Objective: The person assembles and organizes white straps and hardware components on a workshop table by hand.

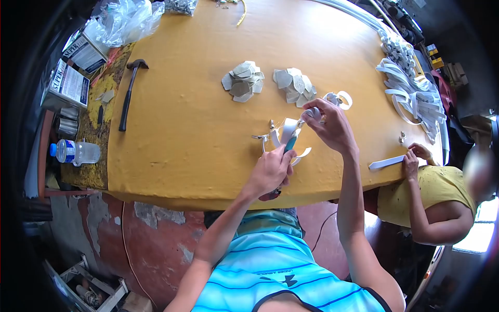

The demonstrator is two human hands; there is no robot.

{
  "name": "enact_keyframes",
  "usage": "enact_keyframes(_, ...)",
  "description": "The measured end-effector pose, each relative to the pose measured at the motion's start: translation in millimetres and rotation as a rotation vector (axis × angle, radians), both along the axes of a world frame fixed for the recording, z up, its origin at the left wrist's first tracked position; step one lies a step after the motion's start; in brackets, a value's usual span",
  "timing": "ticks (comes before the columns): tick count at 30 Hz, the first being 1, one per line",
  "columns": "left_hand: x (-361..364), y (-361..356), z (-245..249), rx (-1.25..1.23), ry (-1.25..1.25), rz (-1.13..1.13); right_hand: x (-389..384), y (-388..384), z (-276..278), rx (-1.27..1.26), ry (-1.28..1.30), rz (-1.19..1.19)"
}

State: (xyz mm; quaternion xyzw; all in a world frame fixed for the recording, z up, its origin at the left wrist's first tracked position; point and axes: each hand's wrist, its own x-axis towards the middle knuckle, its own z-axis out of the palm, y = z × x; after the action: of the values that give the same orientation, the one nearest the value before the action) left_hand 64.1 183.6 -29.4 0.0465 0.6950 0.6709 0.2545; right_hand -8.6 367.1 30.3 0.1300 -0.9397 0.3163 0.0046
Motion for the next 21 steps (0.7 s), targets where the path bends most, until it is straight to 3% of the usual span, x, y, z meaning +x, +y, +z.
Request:
enact_keyframes(12,-9,14,-4,-0.133,0.013,-0.015,6,-5,7,0.149,0.002,0.087)
enact_keyframes(21,-14,17,-6,-0.088,0.001,-0.014,16,-9,8,0.05,0.049,0.144)
